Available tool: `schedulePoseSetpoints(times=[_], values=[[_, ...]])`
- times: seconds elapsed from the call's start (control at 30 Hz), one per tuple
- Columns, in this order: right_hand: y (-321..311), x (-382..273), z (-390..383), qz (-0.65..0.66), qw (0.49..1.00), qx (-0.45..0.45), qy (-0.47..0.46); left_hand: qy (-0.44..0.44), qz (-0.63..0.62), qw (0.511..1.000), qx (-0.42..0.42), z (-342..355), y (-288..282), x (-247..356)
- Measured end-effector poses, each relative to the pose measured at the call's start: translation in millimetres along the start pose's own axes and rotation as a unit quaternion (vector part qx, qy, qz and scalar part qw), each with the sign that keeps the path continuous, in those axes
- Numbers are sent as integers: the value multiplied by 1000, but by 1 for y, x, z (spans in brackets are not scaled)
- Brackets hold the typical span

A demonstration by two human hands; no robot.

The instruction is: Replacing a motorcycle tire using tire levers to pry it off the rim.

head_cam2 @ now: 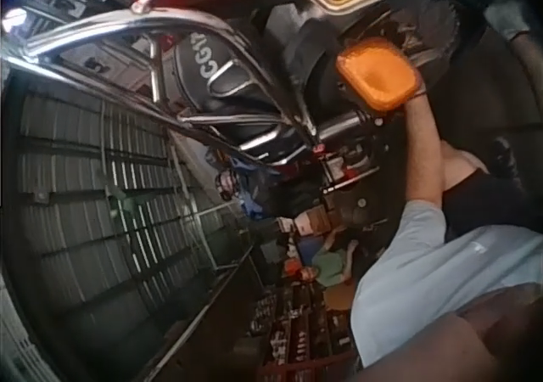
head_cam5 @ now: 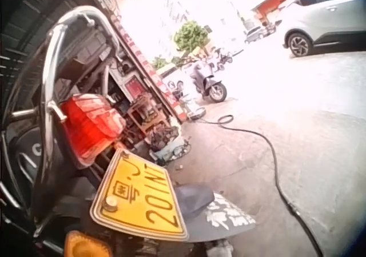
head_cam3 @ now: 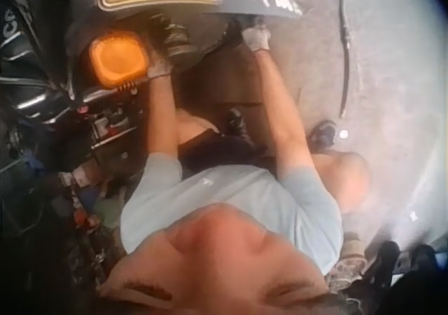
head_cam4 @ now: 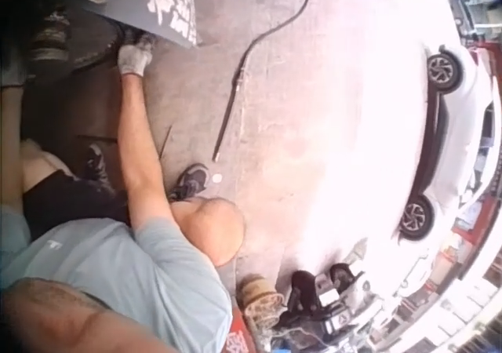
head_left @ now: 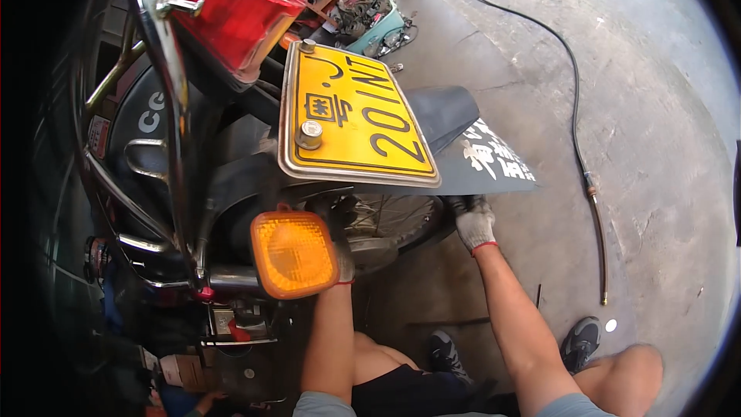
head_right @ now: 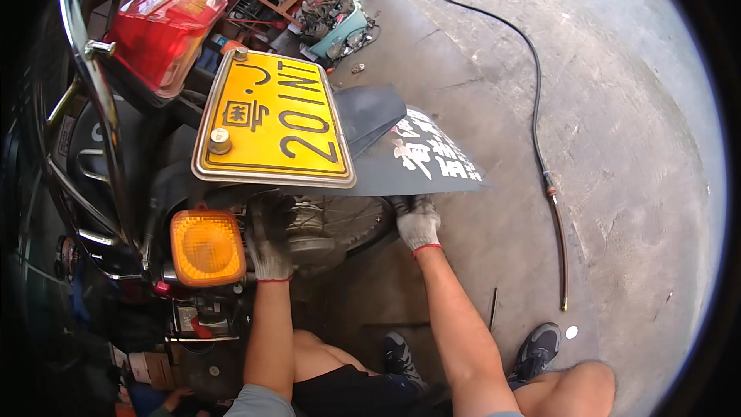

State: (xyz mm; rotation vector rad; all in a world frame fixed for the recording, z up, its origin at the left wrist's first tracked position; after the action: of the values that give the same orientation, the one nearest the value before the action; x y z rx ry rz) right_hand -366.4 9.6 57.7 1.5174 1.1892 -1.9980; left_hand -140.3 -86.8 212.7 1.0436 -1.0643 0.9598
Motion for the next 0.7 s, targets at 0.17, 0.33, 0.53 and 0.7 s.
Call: schedulePoseSetpoints(times=[0.17,0.33,0.53,0.7], values=[[-13,-9,8,-102,968,47,-224,-83,18,989,-121,-19,80,8],[-23,-36,40,-69,916,-5,-396,-89,100,988,-71,-5,68,-11],[-25,-24,45,-10,938,-34,-344,-114,113,986,36,-8,95,-23],[-12,-25,46,-10,926,73,-371,-135,69,985,82,-5,96,-32]])
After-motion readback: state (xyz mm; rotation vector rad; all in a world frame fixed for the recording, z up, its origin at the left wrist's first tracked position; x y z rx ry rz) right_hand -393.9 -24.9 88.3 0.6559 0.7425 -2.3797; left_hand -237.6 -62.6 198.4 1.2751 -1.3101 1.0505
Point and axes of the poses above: each hand's wrist, its own z-axis towards the middle knuckle, its own y-axis out of the palm, x = y × z, the point moved 2 cm from there along z, towards the middle knuckle, and after that the axes turned 12 degrees about -y, right-handed, at the moved point
